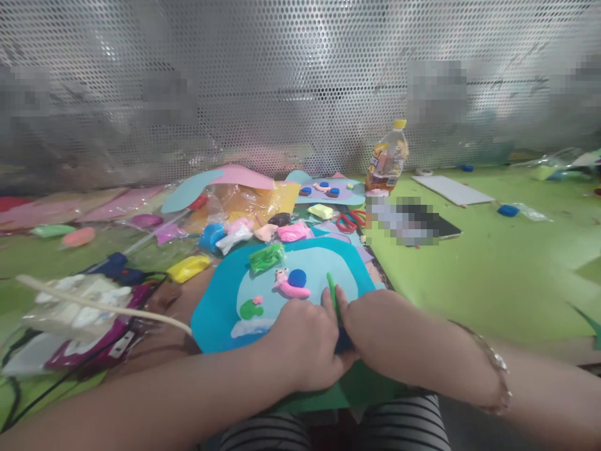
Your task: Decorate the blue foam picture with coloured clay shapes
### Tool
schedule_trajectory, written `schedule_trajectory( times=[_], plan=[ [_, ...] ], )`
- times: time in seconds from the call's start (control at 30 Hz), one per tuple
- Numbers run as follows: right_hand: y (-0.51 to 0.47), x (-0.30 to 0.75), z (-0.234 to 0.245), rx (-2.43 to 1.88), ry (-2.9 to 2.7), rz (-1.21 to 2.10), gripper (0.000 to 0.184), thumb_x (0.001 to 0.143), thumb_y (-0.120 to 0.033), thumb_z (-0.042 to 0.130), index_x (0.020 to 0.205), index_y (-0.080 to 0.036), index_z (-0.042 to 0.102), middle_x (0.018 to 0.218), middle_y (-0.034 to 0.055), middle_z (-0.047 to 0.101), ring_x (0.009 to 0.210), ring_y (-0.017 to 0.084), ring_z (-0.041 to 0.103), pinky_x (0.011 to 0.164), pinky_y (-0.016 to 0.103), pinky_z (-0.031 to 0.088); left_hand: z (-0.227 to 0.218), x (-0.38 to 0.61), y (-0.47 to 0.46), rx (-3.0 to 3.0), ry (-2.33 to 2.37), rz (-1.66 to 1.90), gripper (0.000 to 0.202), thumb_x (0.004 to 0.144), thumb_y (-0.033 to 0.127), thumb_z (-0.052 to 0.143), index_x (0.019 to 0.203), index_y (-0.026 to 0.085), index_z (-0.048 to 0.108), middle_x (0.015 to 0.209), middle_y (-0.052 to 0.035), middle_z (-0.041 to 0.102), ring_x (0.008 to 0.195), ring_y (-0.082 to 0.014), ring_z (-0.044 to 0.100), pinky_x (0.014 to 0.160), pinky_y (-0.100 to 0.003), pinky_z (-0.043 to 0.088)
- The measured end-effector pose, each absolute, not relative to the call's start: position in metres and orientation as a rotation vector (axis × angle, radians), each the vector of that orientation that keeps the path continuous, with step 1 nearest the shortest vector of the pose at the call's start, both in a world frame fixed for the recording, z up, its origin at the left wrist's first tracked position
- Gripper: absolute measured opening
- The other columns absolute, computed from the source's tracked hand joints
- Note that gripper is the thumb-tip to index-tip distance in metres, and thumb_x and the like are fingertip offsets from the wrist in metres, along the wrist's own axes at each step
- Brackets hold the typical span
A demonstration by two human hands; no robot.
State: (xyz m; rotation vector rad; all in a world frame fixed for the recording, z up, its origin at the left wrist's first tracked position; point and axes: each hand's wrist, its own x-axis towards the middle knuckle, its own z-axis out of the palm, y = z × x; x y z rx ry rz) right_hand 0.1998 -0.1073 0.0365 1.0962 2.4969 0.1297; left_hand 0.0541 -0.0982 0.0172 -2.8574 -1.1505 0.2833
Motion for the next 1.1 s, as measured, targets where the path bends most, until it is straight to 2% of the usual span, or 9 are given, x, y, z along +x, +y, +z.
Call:
schedule_trajectory(
  times=[0.17,0.27,0.4,0.5,0.57,0.63,0.73,0.97,1.1],
  plan=[
    [-0.106,0.194,0.037,1.098,2.507,0.142,0.048,0.073,-0.008,0.055,0.122,-0.003,0.056,0.058,0.0035,0.061,0.043,0.014,0.052,0.037,0.026,0.022,0.012,0.055,-0.093,-2.844,-0.938,0.281,0.079,0.086,0.049,0.032,0.137,-0.010,0.027,0.115,-0.0323,0.056,0.071,-0.0326,0.066,0.052,-0.042,0.048],
    [-0.105,0.192,0.042,1.074,2.429,0.109,0.052,0.070,-0.006,0.058,0.122,-0.004,0.056,0.059,0.0037,0.063,0.044,0.014,0.053,0.037,0.027,0.024,0.011,0.055,-0.092,-2.861,-0.926,0.290,0.080,0.086,0.050,0.031,0.136,-0.012,0.027,0.112,-0.0310,0.058,0.070,-0.0323,0.065,0.052,-0.043,0.048],
    [-0.106,0.191,0.049,1.090,2.410,0.101,0.044,0.073,-0.007,0.057,0.117,-0.008,0.061,0.062,0.0032,0.062,0.044,0.014,0.052,0.037,0.026,0.025,0.012,0.055,-0.093,-2.847,-0.943,0.258,0.080,0.086,0.051,0.032,0.136,-0.011,0.027,0.110,-0.0308,0.059,0.067,-0.0320,0.065,0.051,-0.043,0.047],
    [-0.106,0.196,0.045,1.087,2.438,0.170,0.050,0.072,-0.012,0.060,0.121,-0.003,0.056,0.056,0.0023,0.058,0.042,0.014,0.049,0.037,0.026,0.024,0.013,0.055,-0.096,-2.827,-0.996,0.210,0.080,0.086,0.055,0.033,0.138,-0.007,0.030,0.110,-0.0288,0.061,0.067,-0.0312,0.065,0.050,-0.041,0.047],
    [-0.104,0.200,0.038,1.124,2.455,0.269,0.058,0.071,-0.014,0.061,0.126,0.001,0.051,0.055,0.0019,0.056,0.041,0.014,0.048,0.038,0.027,0.024,0.012,0.055,-0.099,-2.797,-1.043,0.180,0.079,0.087,0.057,0.034,0.135,-0.006,0.037,0.102,-0.0267,0.064,0.065,-0.0300,0.065,0.050,-0.039,0.047],
    [-0.103,0.203,0.029,1.139,2.538,0.436,0.066,0.070,-0.012,0.059,0.132,0.003,0.043,0.054,0.0017,0.055,0.041,0.014,0.047,0.039,0.027,0.023,0.009,0.055,-0.103,-2.758,-1.056,0.157,0.077,0.088,0.057,0.034,0.128,-0.008,0.046,0.084,-0.0236,0.067,0.060,-0.0279,0.063,0.050,-0.037,0.046],
    [-0.100,0.206,0.020,1.136,2.590,0.454,0.068,0.071,-0.009,0.054,0.135,0.004,0.037,0.051,0.0002,0.052,0.037,0.012,0.042,0.039,0.027,0.021,0.005,0.054,-0.108,-2.716,-1.000,0.126,0.071,0.090,0.052,0.034,0.120,-0.010,0.053,0.062,-0.0181,0.064,0.050,-0.0248,0.060,0.047,-0.035,0.043],
    [-0.096,0.207,0.022,1.111,2.615,0.321,0.070,0.071,-0.009,0.053,0.136,0.006,0.034,0.052,-0.0005,0.054,0.036,0.012,0.042,0.038,0.029,0.018,0.006,0.054,-0.107,-2.757,-0.923,0.185,0.063,0.092,0.049,0.034,0.117,-0.003,0.058,0.067,-0.0179,0.066,0.052,-0.0235,0.061,0.045,-0.031,0.043],
    [-0.093,0.209,0.031,1.117,2.594,0.341,0.064,0.072,-0.009,0.053,0.134,0.003,0.040,0.052,0.0007,0.055,0.040,0.014,0.047,0.040,0.029,0.018,0.008,0.054,-0.106,-2.754,-0.924,0.208,0.064,0.091,0.049,0.037,0.117,-0.006,0.056,0.070,-0.0200,0.067,0.052,-0.0244,0.061,0.045,-0.033,0.043]
  ],
)
